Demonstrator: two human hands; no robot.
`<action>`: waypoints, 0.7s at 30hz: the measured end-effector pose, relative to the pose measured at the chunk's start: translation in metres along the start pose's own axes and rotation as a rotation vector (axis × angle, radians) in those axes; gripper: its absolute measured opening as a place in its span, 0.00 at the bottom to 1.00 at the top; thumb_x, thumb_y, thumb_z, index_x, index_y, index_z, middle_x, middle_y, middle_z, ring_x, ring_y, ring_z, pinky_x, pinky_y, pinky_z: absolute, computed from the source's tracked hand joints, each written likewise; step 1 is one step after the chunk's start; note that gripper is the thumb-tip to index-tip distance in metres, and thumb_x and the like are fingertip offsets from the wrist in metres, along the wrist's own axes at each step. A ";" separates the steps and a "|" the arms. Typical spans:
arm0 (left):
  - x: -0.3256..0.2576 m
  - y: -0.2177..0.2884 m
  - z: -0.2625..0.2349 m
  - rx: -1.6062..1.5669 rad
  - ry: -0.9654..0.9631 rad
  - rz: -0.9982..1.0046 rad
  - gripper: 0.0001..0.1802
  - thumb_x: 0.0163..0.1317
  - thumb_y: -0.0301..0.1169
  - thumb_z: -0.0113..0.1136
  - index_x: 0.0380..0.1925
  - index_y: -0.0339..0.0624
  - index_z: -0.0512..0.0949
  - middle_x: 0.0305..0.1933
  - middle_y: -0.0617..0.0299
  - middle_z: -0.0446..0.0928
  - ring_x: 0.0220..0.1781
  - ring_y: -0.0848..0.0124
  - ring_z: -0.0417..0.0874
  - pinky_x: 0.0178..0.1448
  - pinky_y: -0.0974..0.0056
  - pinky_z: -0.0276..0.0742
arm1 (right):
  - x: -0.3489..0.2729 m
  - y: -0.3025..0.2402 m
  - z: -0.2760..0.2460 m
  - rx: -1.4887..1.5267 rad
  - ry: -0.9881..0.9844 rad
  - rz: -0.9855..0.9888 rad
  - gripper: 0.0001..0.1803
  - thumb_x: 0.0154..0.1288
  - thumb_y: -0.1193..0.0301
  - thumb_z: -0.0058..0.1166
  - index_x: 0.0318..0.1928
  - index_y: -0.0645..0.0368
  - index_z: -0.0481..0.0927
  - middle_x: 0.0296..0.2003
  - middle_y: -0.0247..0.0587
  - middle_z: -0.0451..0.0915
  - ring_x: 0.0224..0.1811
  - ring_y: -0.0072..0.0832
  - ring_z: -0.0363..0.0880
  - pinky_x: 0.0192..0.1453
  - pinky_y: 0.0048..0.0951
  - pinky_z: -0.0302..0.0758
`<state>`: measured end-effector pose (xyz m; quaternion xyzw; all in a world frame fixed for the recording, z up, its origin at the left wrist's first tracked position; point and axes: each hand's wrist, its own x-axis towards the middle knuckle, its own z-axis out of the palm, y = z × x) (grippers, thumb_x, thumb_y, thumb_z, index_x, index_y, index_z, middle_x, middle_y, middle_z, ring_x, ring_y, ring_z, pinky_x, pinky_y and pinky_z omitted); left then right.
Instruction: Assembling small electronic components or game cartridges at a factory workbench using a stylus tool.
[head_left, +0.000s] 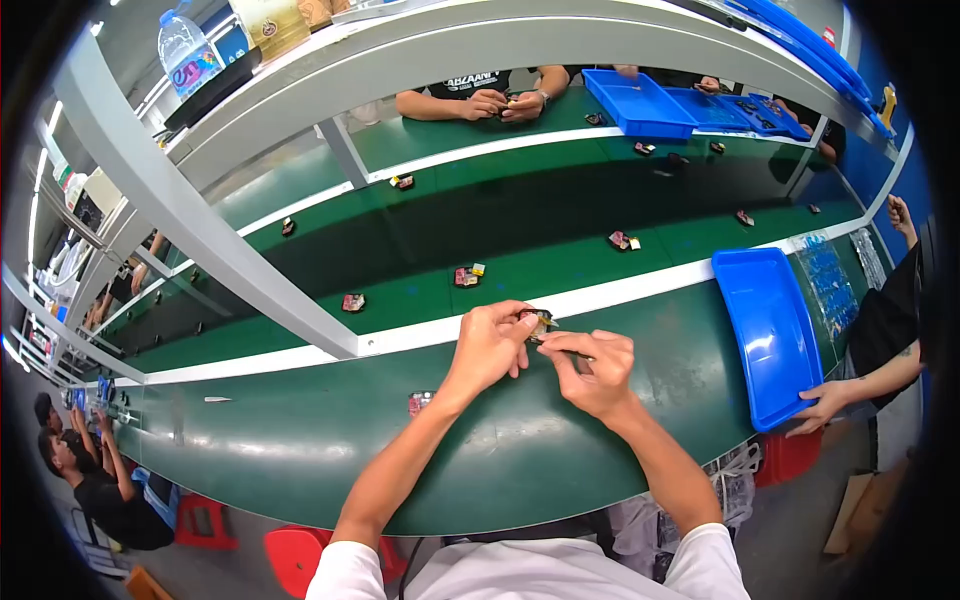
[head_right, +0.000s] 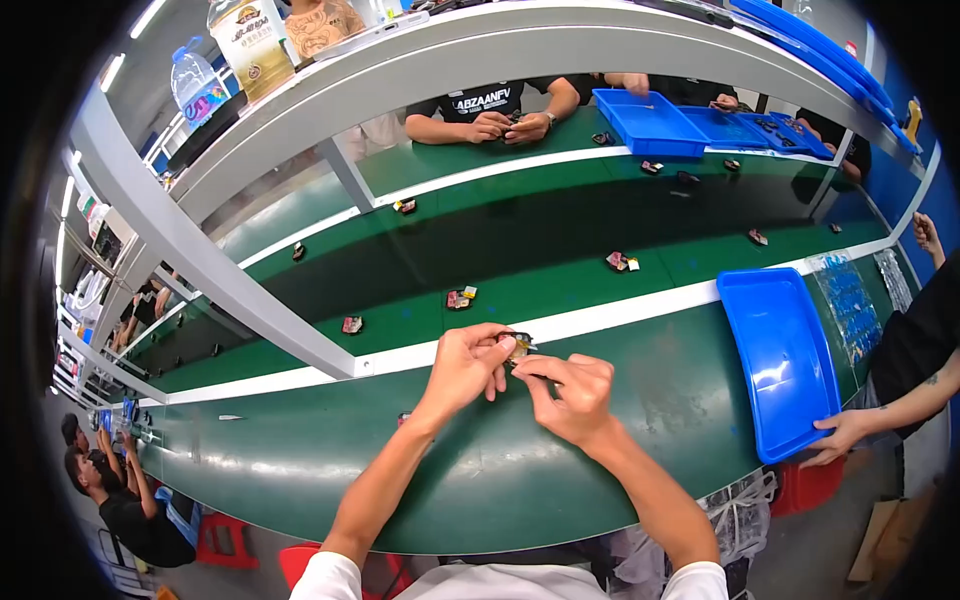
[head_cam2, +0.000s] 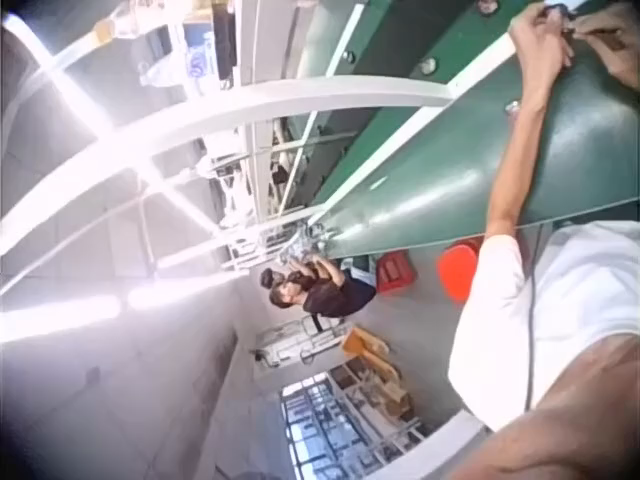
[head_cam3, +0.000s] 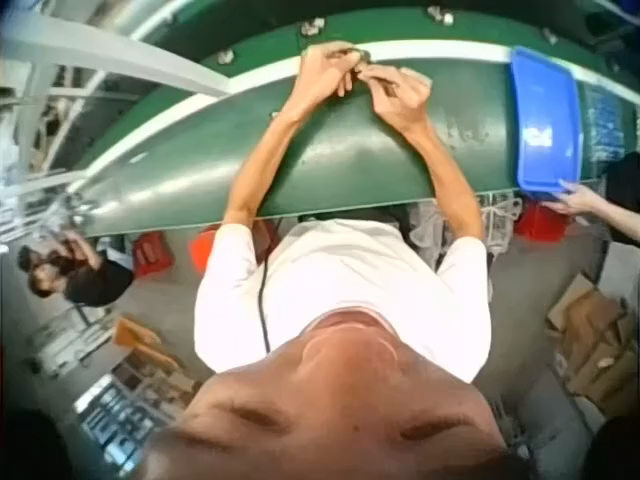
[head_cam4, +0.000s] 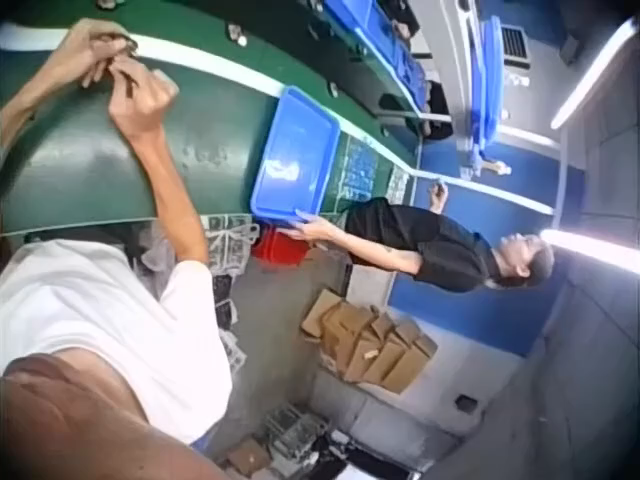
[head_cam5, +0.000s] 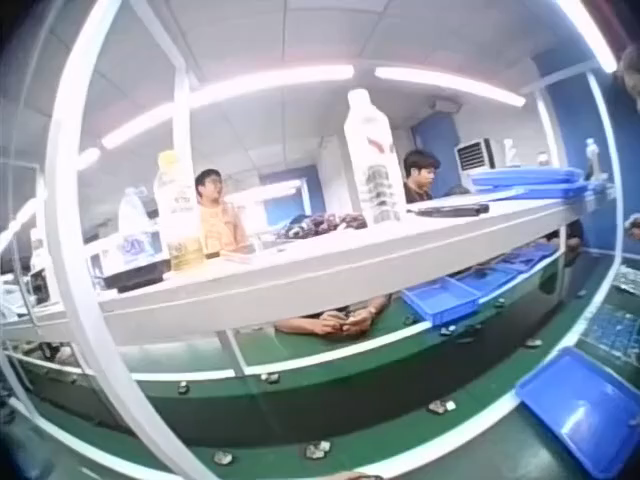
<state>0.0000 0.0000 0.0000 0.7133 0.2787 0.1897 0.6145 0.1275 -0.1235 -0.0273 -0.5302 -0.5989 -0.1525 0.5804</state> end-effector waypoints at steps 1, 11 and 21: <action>-0.001 0.001 0.002 -0.020 0.011 0.007 0.14 0.74 0.28 0.55 0.50 0.25 0.79 0.28 0.57 0.82 0.19 0.76 0.79 0.18 0.69 0.73 | 0.001 0.000 0.000 -0.006 0.011 0.017 0.10 0.48 0.84 0.70 0.30 0.56 0.86 0.30 0.33 0.90 0.10 0.18 0.64 0.19 0.23 0.58; -0.007 0.011 0.010 0.062 0.068 0.030 0.12 0.73 0.26 0.53 0.48 0.26 0.80 0.28 0.57 0.82 0.18 0.76 0.79 0.18 0.69 0.74 | 0.001 0.002 0.001 -0.008 0.024 0.030 0.10 0.48 0.84 0.68 0.31 0.56 0.86 0.28 0.30 0.88 0.10 0.21 0.63 0.19 0.24 0.58; 0.045 -0.030 -0.064 0.084 0.376 0.125 0.12 0.74 0.26 0.53 0.48 0.25 0.78 0.34 0.48 0.84 0.20 0.69 0.83 0.17 0.66 0.79 | 0.003 0.005 -0.005 0.013 0.085 0.126 0.10 0.50 0.81 0.72 0.33 0.58 0.87 0.29 0.32 0.89 0.10 0.20 0.63 0.19 0.22 0.60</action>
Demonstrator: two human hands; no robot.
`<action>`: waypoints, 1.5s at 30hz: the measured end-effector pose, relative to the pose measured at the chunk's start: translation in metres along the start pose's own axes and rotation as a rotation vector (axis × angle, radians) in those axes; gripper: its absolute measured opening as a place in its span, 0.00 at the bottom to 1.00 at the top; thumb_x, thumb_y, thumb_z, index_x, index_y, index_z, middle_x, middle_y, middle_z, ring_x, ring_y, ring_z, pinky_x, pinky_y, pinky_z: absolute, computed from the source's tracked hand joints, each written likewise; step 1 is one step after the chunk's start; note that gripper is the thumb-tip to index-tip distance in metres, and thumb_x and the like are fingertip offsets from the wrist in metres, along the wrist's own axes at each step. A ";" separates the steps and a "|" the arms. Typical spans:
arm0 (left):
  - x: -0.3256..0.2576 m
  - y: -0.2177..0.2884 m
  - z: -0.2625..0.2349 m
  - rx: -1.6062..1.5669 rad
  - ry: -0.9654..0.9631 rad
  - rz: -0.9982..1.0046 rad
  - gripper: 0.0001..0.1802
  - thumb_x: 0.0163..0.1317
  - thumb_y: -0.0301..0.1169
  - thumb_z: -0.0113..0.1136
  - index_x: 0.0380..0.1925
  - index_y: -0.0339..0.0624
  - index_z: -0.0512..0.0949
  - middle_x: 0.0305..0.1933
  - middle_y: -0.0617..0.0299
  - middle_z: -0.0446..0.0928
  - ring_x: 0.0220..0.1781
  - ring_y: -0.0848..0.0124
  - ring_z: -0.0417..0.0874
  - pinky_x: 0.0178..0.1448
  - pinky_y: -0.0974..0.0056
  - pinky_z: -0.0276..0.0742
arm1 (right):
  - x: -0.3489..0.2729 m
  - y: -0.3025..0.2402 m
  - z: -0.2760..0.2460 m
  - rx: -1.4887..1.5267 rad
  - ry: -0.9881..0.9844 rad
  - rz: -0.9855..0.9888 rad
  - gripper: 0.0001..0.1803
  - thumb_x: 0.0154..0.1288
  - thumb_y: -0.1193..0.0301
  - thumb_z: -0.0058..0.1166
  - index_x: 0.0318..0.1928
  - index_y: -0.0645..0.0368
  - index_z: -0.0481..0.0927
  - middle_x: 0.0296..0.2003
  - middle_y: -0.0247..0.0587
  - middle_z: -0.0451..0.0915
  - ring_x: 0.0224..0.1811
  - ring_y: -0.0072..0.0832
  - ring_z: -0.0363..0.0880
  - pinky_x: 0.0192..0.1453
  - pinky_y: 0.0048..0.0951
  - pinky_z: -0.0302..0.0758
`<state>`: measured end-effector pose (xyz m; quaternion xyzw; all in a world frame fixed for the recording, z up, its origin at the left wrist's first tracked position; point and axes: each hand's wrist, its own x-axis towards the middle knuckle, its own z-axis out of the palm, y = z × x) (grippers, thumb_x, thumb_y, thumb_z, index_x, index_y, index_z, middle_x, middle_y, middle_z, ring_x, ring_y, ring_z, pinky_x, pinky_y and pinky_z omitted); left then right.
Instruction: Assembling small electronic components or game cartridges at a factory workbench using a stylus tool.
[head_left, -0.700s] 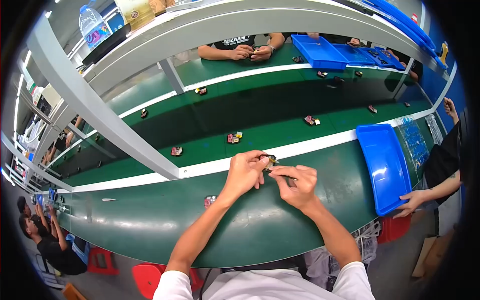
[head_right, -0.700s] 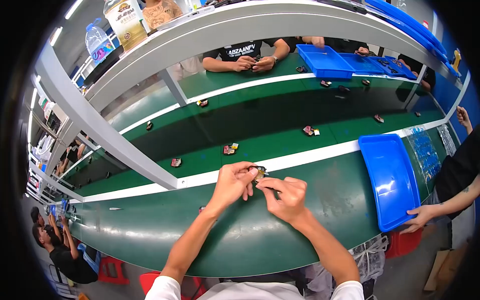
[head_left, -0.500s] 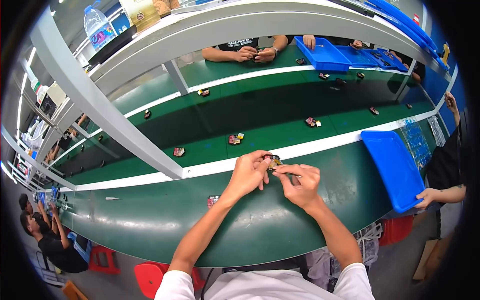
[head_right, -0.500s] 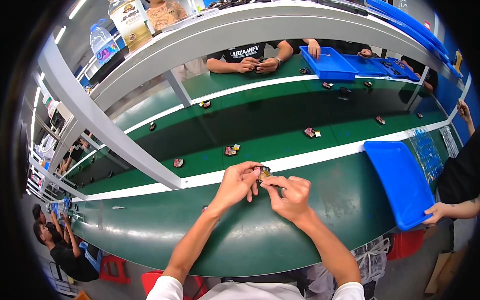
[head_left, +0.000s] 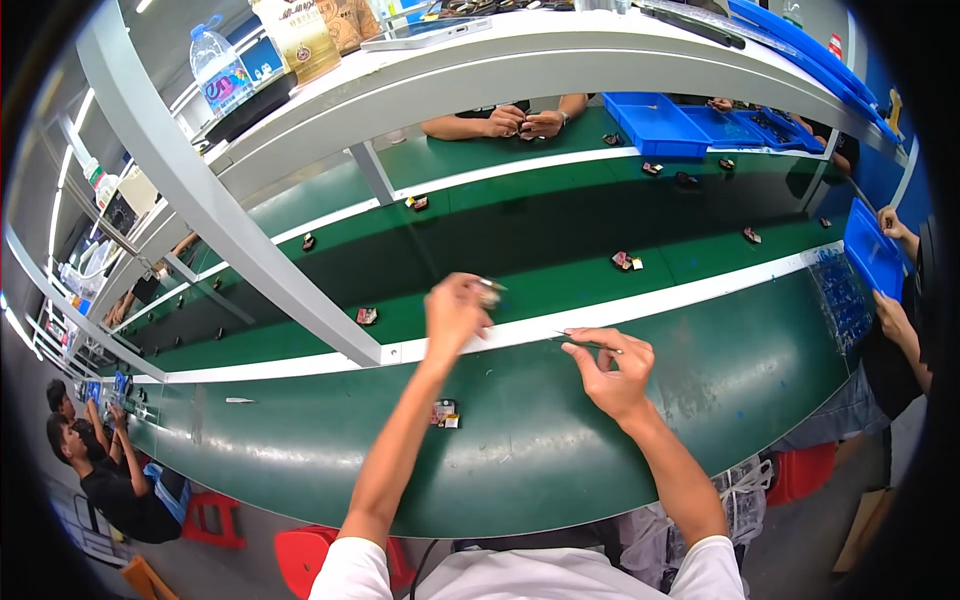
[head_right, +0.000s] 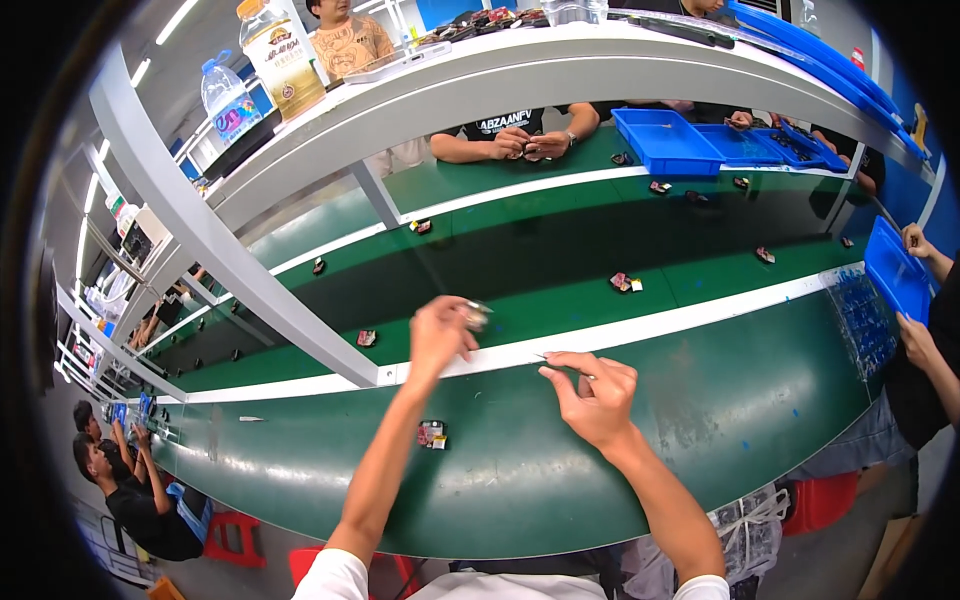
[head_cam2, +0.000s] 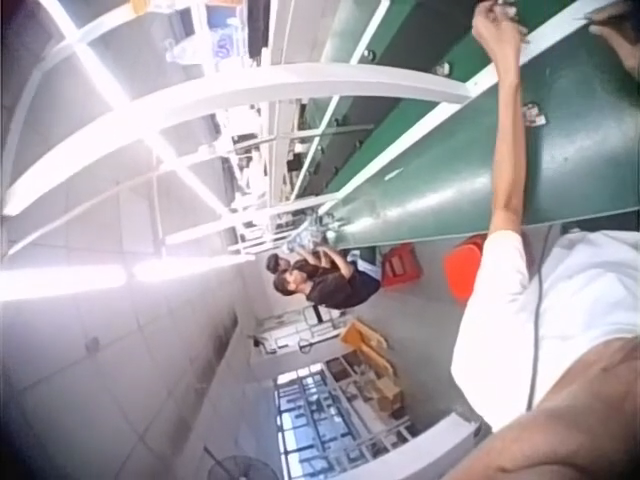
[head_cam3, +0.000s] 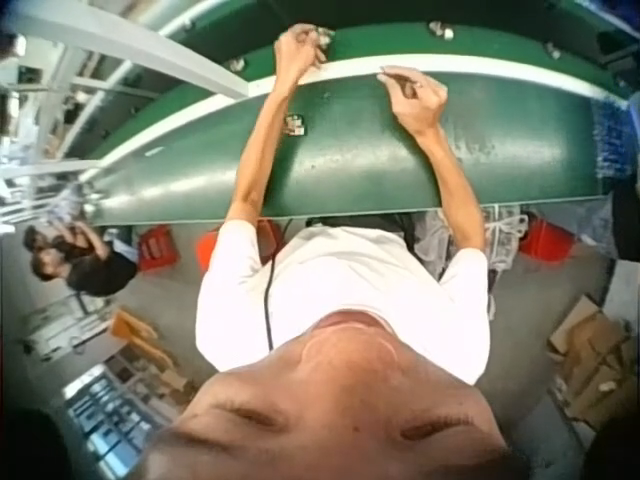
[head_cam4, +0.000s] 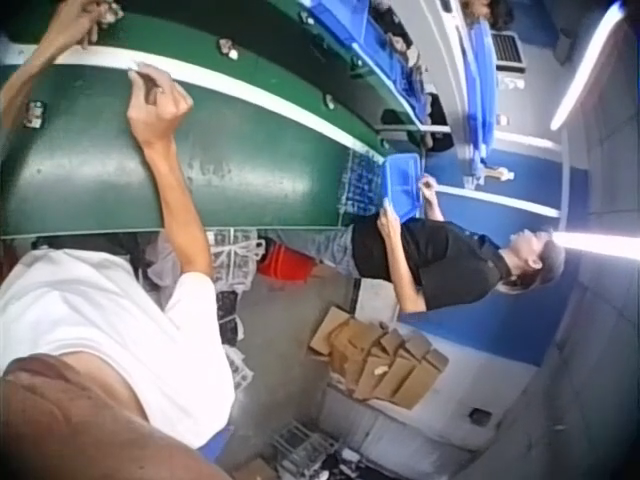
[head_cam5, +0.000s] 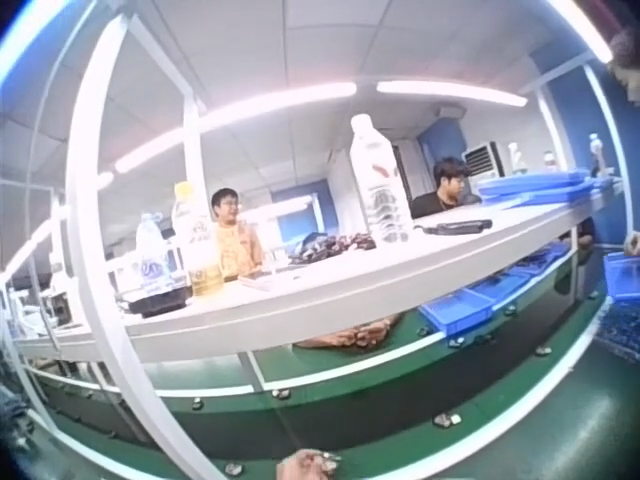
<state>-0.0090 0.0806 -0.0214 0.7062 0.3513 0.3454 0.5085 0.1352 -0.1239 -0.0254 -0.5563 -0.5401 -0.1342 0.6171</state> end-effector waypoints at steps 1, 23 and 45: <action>0.015 -0.002 -0.014 0.040 0.117 -0.067 0.13 0.73 0.25 0.52 0.49 0.24 0.78 0.34 0.48 0.85 0.21 0.70 0.84 0.19 0.66 0.81 | 0.001 0.000 -0.003 -0.005 0.006 0.024 0.10 0.50 0.81 0.72 0.33 0.58 0.87 0.27 0.32 0.88 0.10 0.19 0.63 0.19 0.22 0.60; 0.051 -0.059 -0.044 0.384 0.097 -0.251 0.11 0.56 0.30 0.74 0.32 0.36 0.83 0.27 0.54 0.86 0.31 0.66 0.88 0.41 0.60 0.82 | -0.003 0.006 -0.002 -0.043 -0.066 0.018 0.10 0.52 0.81 0.72 0.36 0.59 0.86 0.30 0.32 0.89 0.11 0.17 0.62 0.19 0.20 0.60; -0.044 0.054 0.009 -0.135 -0.178 -0.095 0.06 0.70 0.24 0.57 0.39 0.28 0.77 0.27 0.58 0.80 0.17 0.76 0.78 0.15 0.72 0.65 | 0.007 -0.001 -0.007 0.590 -0.010 0.658 0.10 0.59 0.84 0.69 0.40 0.67 0.82 0.28 0.31 0.83 0.20 0.06 0.63 0.24 0.13 0.57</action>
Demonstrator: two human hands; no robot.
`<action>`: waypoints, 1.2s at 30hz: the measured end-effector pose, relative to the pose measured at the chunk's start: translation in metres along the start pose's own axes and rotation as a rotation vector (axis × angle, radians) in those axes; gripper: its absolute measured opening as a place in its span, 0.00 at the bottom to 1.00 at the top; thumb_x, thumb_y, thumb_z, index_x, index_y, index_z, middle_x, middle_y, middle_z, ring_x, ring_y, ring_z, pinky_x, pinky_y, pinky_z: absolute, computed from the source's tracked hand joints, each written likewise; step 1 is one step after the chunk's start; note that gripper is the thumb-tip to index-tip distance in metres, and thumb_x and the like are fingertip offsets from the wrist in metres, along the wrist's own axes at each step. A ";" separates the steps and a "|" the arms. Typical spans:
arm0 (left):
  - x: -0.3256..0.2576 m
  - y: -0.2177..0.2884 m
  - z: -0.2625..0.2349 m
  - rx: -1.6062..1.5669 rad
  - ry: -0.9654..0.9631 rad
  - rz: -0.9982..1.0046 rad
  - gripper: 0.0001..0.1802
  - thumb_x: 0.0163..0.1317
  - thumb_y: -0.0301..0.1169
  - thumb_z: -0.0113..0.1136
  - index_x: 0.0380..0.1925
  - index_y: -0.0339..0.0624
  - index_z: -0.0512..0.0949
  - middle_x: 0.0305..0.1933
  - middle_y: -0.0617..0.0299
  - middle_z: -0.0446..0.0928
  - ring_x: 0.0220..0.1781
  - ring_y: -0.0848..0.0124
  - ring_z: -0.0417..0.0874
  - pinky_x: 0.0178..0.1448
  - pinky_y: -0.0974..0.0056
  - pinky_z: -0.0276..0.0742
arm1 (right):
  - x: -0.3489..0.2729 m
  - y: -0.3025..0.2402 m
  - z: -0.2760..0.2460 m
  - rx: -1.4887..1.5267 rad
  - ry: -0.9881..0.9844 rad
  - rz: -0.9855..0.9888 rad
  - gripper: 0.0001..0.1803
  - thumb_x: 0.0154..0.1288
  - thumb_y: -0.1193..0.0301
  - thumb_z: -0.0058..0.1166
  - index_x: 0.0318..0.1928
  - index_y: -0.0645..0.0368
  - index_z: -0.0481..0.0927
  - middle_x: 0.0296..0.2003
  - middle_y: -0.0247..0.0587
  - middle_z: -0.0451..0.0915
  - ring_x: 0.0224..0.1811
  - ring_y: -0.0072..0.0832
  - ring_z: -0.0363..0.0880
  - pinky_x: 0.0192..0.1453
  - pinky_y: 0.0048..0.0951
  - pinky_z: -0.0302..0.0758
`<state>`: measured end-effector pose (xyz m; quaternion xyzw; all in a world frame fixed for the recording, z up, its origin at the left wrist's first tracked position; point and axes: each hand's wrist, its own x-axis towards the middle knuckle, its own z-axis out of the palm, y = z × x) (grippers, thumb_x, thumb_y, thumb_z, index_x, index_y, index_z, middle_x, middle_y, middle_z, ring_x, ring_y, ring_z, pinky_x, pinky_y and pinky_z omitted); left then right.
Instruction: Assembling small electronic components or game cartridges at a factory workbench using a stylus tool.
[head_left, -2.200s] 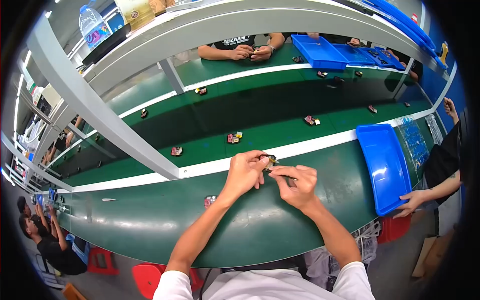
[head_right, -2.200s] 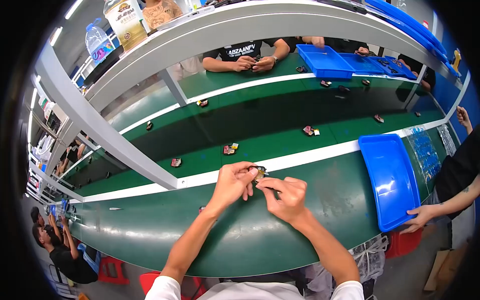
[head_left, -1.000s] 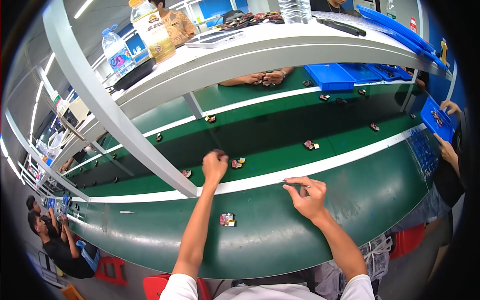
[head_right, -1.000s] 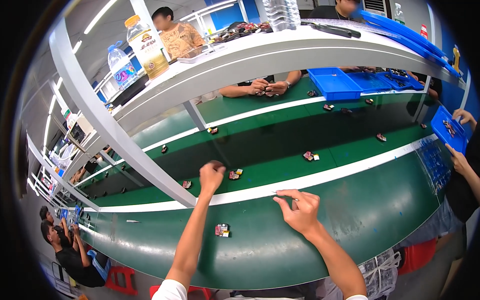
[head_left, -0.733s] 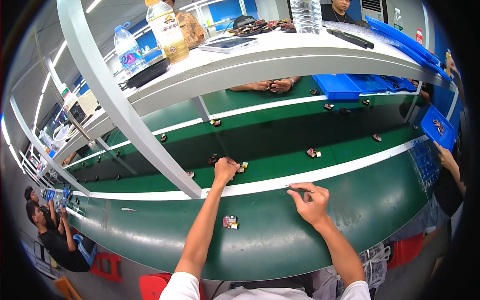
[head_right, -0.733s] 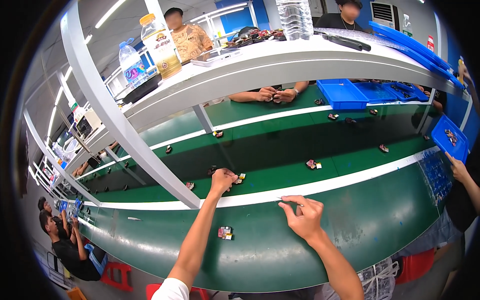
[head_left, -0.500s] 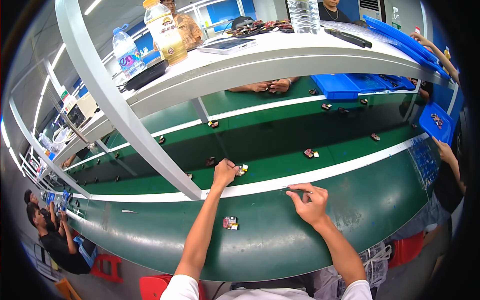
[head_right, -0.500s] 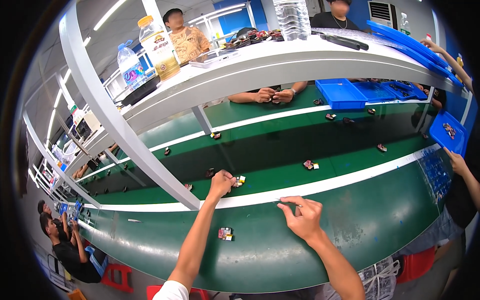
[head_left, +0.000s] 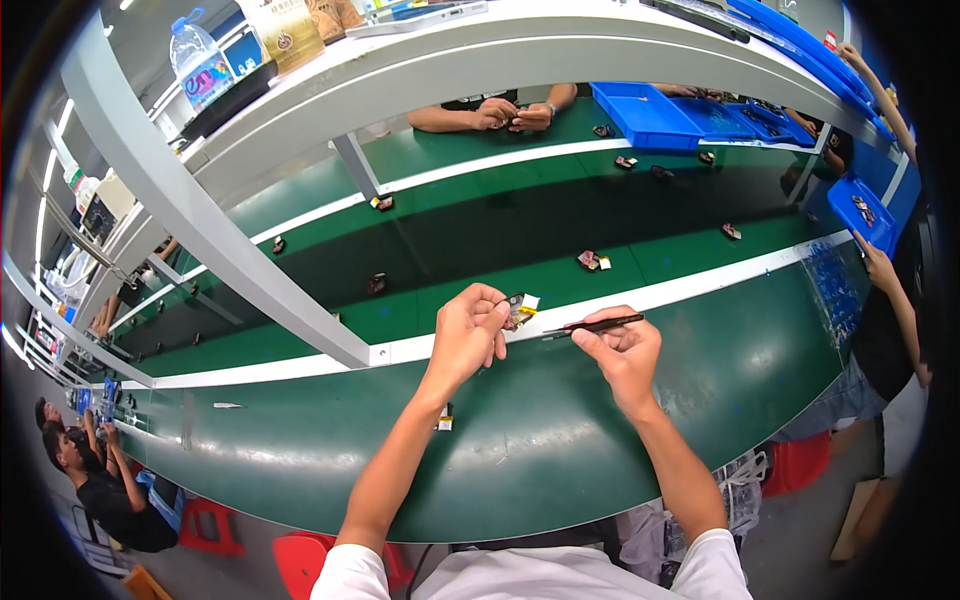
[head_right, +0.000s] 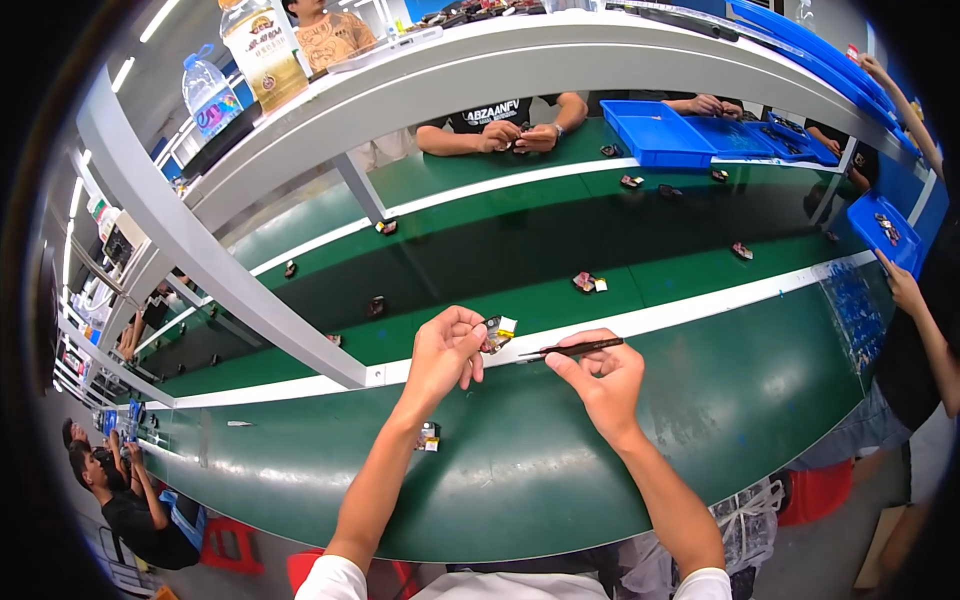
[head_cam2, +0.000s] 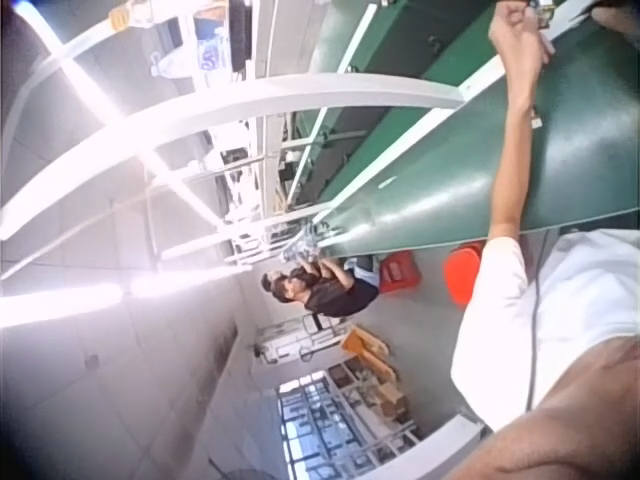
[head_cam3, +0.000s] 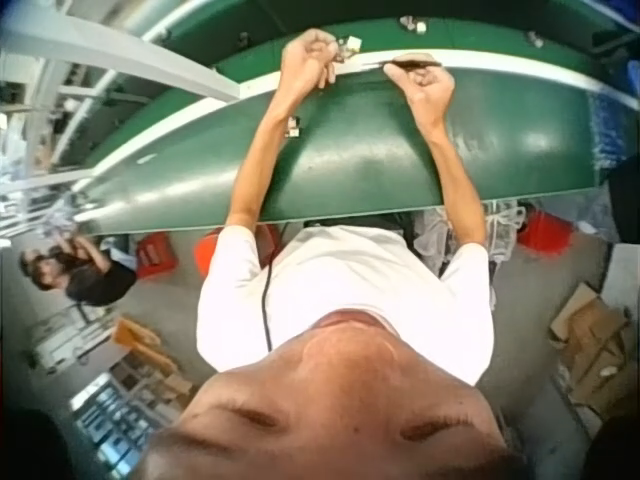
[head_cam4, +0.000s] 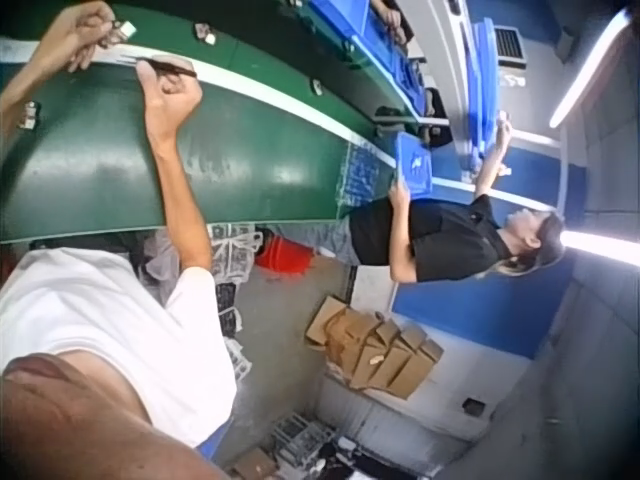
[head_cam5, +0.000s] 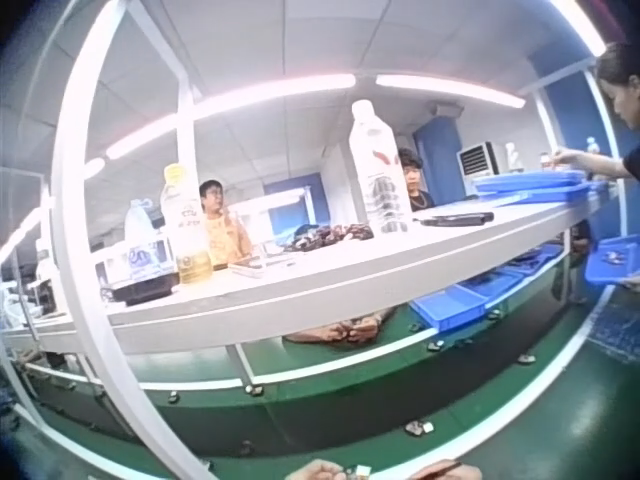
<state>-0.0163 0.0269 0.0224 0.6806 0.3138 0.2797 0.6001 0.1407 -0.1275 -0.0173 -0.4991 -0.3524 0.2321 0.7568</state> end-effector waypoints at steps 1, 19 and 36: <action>-0.003 0.003 0.004 -0.009 -0.038 0.001 0.07 0.70 0.24 0.57 0.40 0.28 0.76 0.27 0.58 0.80 0.17 0.76 0.78 0.15 0.71 0.65 | 0.000 -0.003 0.000 -0.010 0.002 0.007 0.10 0.59 0.84 0.69 0.40 0.67 0.82 0.28 0.31 0.83 0.20 0.06 0.63 0.24 0.13 0.57; -0.021 0.003 0.032 0.162 -0.022 0.093 0.08 0.72 0.25 0.56 0.40 0.27 0.76 0.25 0.57 0.81 0.16 0.75 0.79 0.17 0.69 0.71 | -0.006 -0.001 0.007 -0.219 -0.015 -0.129 0.09 0.59 0.81 0.71 0.38 0.66 0.84 0.32 0.35 0.87 0.18 0.04 0.64 0.21 0.12 0.56; -0.023 0.000 0.033 0.145 -0.084 0.124 0.08 0.72 0.22 0.56 0.43 0.25 0.75 0.28 0.54 0.81 0.18 0.73 0.81 0.18 0.68 0.74 | -0.001 -0.008 0.009 0.041 0.020 0.182 0.10 0.59 0.81 0.68 0.40 0.67 0.82 0.32 0.44 0.87 0.19 0.09 0.70 0.20 0.15 0.57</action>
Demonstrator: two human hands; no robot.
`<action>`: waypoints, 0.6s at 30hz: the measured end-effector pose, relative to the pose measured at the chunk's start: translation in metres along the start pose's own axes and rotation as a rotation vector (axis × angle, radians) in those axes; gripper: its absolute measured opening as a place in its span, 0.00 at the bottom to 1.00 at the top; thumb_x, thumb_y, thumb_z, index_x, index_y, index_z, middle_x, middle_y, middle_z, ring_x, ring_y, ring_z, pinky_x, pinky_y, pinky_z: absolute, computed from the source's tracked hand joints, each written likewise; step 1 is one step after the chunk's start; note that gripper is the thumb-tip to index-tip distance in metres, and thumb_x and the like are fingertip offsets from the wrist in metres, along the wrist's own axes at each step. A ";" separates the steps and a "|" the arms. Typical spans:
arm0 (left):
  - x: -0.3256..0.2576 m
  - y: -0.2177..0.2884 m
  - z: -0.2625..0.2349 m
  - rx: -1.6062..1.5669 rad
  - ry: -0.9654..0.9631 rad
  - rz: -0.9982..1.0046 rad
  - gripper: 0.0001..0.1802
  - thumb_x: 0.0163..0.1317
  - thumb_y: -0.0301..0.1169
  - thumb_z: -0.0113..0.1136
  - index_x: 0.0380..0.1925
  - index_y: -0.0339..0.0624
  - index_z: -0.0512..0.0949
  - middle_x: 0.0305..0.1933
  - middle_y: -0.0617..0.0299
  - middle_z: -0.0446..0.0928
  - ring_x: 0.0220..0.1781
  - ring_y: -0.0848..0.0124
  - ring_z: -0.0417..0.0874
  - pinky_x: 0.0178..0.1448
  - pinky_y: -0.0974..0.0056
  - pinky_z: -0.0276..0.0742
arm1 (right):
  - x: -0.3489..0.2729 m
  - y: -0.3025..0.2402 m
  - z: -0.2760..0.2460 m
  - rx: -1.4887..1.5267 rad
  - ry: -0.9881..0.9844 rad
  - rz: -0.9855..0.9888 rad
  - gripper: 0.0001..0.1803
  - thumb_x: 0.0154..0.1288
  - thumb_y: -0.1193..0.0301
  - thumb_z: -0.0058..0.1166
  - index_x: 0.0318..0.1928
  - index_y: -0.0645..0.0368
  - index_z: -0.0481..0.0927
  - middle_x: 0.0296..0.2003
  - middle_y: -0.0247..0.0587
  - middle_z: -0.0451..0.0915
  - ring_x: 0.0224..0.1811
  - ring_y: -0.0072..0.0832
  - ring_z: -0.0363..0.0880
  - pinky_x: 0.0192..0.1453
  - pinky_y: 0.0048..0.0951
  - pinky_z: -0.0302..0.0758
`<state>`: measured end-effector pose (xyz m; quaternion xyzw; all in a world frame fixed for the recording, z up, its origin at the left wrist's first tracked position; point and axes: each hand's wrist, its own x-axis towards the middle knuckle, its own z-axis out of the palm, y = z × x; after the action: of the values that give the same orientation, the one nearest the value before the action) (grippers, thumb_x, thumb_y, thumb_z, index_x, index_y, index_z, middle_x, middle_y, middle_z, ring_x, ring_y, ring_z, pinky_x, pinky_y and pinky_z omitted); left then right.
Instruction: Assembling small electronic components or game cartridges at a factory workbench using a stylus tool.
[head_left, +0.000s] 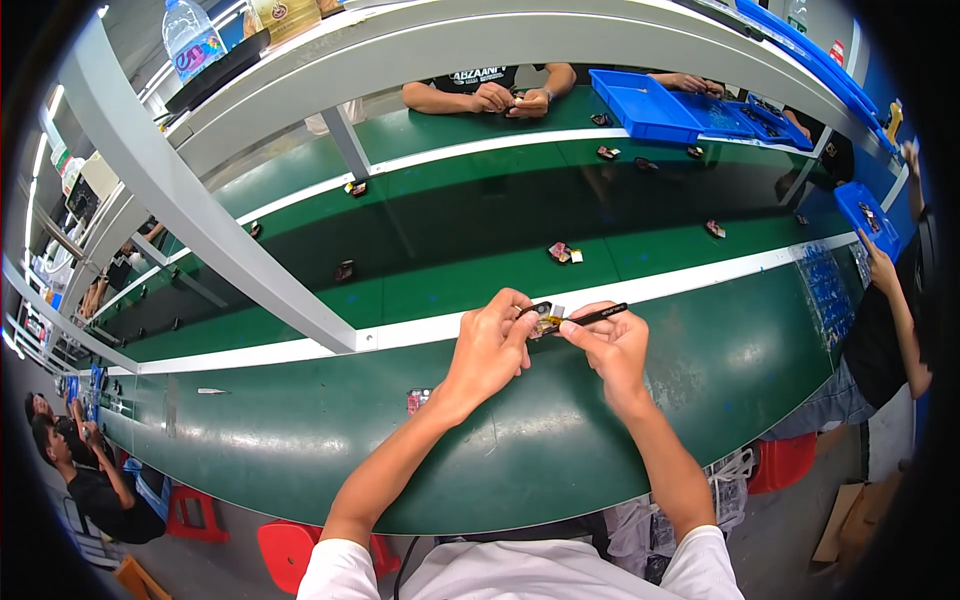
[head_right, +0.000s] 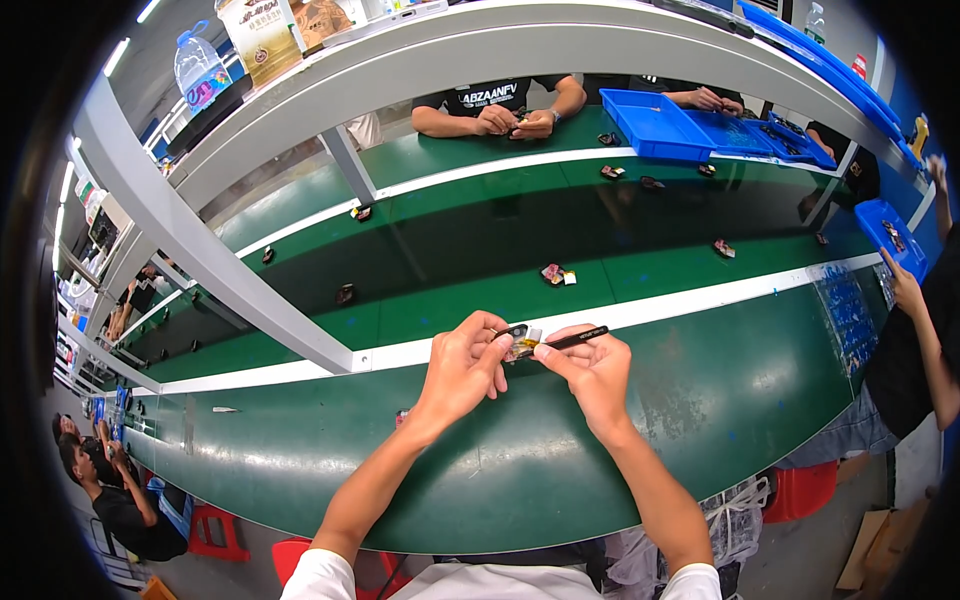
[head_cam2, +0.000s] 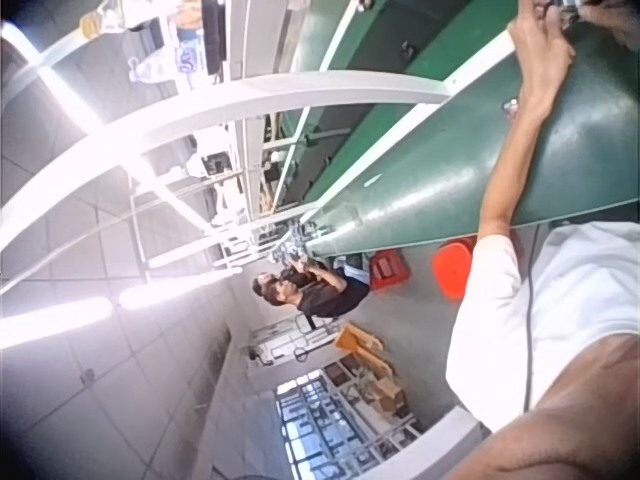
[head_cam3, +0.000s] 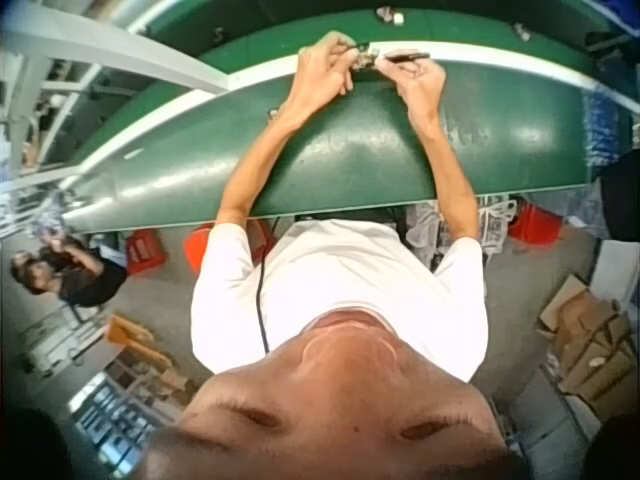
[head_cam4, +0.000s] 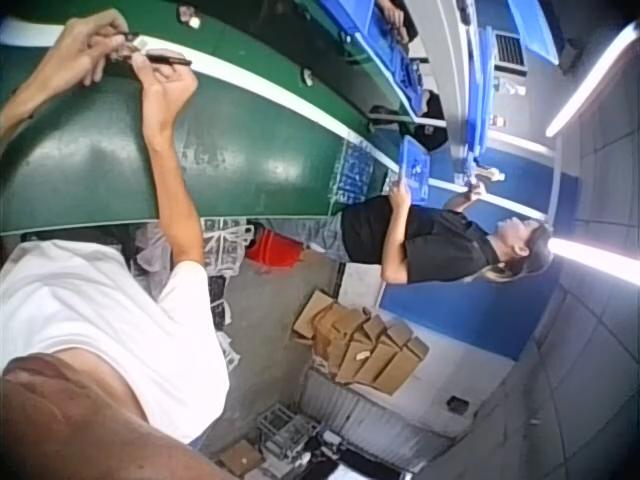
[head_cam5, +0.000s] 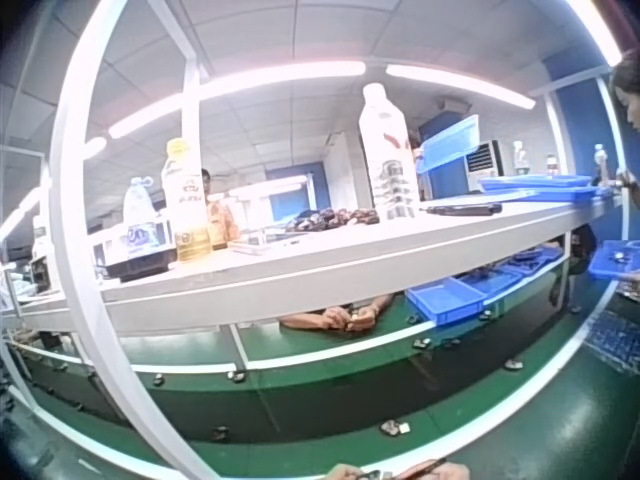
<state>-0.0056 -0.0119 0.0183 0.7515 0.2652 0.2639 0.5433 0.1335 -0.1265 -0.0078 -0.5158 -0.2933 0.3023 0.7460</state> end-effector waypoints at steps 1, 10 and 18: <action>0.000 0.000 0.000 -0.007 0.000 0.000 0.08 0.72 0.22 0.56 0.43 0.25 0.75 0.28 0.54 0.81 0.18 0.73 0.81 0.18 0.68 0.74 | 0.000 -0.004 0.000 -0.006 0.000 0.077 0.08 0.60 0.80 0.67 0.39 0.65 0.81 0.30 0.46 0.87 0.16 0.08 0.65 0.19 0.15 0.53; -0.001 0.003 -0.001 0.002 -0.007 0.001 0.07 0.71 0.21 0.56 0.43 0.25 0.76 0.28 0.54 0.81 0.18 0.73 0.81 0.18 0.68 0.74 | 0.000 -0.007 -0.005 -0.042 -0.022 0.156 0.08 0.61 0.80 0.68 0.40 0.66 0.82 0.32 0.46 0.89 0.24 0.12 0.79 0.22 0.14 0.59; 0.001 -0.002 -0.005 -0.072 -0.041 -0.035 0.10 0.72 0.22 0.56 0.48 0.24 0.77 0.29 0.54 0.82 0.19 0.73 0.82 0.18 0.69 0.74 | 0.000 -0.009 -0.004 -0.030 -0.038 0.139 0.09 0.60 0.86 0.65 0.40 0.70 0.80 0.35 0.49 0.87 0.38 0.28 0.88 0.44 0.23 0.83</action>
<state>-0.0088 -0.0070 0.0175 0.7318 0.2576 0.2485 0.5800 0.1378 -0.1308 -0.0007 -0.5403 -0.2752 0.3586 0.7098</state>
